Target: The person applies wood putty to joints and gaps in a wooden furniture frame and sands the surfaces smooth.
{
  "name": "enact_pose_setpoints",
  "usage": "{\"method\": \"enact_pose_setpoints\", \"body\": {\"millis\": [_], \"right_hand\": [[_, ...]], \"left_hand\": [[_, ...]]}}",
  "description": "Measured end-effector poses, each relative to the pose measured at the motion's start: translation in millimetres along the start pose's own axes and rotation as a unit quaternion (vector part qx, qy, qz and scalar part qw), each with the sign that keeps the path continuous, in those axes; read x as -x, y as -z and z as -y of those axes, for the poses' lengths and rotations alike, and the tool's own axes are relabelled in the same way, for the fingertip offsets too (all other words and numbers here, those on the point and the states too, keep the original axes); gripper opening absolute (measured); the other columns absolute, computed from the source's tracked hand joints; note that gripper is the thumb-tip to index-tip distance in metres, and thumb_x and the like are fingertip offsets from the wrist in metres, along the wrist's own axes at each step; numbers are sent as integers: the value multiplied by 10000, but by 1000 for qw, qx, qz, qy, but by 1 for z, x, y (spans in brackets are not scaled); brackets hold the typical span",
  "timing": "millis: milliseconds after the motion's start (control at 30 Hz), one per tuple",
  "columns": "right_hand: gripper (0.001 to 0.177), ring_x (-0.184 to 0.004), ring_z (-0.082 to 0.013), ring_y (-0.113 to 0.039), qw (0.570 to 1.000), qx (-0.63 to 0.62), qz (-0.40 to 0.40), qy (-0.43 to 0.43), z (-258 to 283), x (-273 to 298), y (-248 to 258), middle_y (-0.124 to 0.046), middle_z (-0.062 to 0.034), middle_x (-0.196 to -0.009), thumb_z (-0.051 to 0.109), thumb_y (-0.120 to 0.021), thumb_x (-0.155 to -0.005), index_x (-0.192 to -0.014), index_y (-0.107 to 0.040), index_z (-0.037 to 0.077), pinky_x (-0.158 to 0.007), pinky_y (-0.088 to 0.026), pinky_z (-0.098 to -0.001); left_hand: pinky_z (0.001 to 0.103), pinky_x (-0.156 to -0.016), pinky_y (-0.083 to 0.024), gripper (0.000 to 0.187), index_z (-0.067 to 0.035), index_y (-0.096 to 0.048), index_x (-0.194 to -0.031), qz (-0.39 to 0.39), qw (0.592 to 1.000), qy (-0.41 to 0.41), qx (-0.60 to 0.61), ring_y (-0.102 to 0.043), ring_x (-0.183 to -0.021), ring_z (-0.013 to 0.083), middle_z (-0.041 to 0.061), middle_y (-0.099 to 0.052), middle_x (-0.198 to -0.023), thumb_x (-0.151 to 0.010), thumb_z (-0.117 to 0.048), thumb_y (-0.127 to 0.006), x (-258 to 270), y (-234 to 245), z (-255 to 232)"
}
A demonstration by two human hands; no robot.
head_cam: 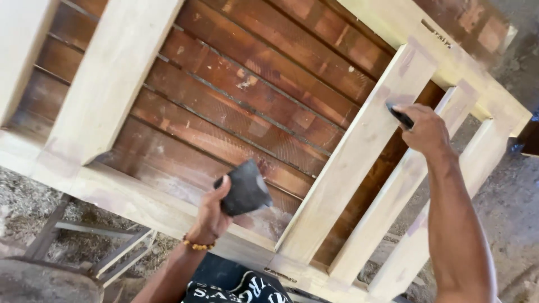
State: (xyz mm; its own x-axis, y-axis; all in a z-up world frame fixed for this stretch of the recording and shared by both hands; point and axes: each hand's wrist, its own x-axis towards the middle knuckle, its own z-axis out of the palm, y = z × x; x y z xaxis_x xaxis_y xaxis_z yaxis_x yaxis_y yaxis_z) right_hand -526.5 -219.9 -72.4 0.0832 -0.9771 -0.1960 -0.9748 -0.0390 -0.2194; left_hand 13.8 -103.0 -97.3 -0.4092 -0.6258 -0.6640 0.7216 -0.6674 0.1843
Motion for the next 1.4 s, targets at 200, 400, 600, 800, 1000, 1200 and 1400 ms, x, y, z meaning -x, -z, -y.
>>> {"method": "enact_pose_setpoints", "body": {"millis": [200, 400, 600, 800, 1000, 1200, 1400], "right_hand": [[384, -1144, -331, -656, 999, 21, 1, -34, 12, -6, 3, -696, -83, -1269, 120, -683, -919, -1299, -713, 170, -985, -526, -432], [406, -1168, -335, -631, 992, 72, 19, -99, 48, 24, -3, -680, -88, -1306, 178, -703, -906, -1310, -692, 137, -995, -506, -438], [362, -1149, -276, -636, 979, -173, -3, -111, 145, 72, -22, -653, -132, -1347, 236, -595, -1062, -1397, -624, 101, -1004, -519, -403], [364, -1393, -326, -560, 901, -379, -198, 78, 342, 140, 4, -552, -215, -1499, 131, -519, -1087, -1430, -552, 14, -1123, -518, -417], [392, -1269, -371, -656, 944, -250, -201, 80, 402, 185, 12, -647, -219, -1381, 61, -550, -1033, -1422, -557, 13, -1002, -564, -408], [422, -1096, -362, -708, 961, -221, -167, -3, 438, 218, 0, -686, -227, -1265, 130, -575, -1019, -1432, -551, 44, -848, -582, -424], [452, -808, -304, -773, 964, -235, -91, -88, 474, 240, -7, -748, -198, -960, 224, -570, -1005, -1440, -558, 100, -666, -580, -436]], "left_hand": [[415, -1010, -561, 451, 27, -600, -1318, 23, 1000, 9, 2, -697, -1135, 245, 127, -713, -1248, -1019, -310, -570, 10, -9, -1], [399, -930, -596, 464, -10, -596, -1258, -49, 999, 4, 8, -717, -1049, 246, 120, -727, -1168, -1030, -408, -530, 3, -3, 7], [374, -843, -635, 450, -71, -621, -1251, -69, 996, 29, 38, -738, -986, 207, 73, -731, -1141, -1026, -444, -507, -6, -27, 29], [353, -845, -623, 390, -74, -603, -1305, -24, 999, 6, 34, -724, -986, 177, 56, -722, -1135, -1030, -346, -552, 13, -67, 40], [271, -873, -586, 374, 7, -630, -1330, 65, 965, -218, -133, -682, -1004, 117, 75, -714, -1178, -1050, -240, -614, 60, -61, 29], [220, -621, -440, 327, -51, -669, -1345, 59, 854, -321, -405, -485, -721, 37, -13, -600, -807, -1084, -236, -599, 115, -46, -2], [245, -531, -358, 319, -72, -668, -1353, 80, 828, -352, -429, -406, -631, 33, -43, -491, -684, -1084, -227, -593, 146, -22, -23]]}}
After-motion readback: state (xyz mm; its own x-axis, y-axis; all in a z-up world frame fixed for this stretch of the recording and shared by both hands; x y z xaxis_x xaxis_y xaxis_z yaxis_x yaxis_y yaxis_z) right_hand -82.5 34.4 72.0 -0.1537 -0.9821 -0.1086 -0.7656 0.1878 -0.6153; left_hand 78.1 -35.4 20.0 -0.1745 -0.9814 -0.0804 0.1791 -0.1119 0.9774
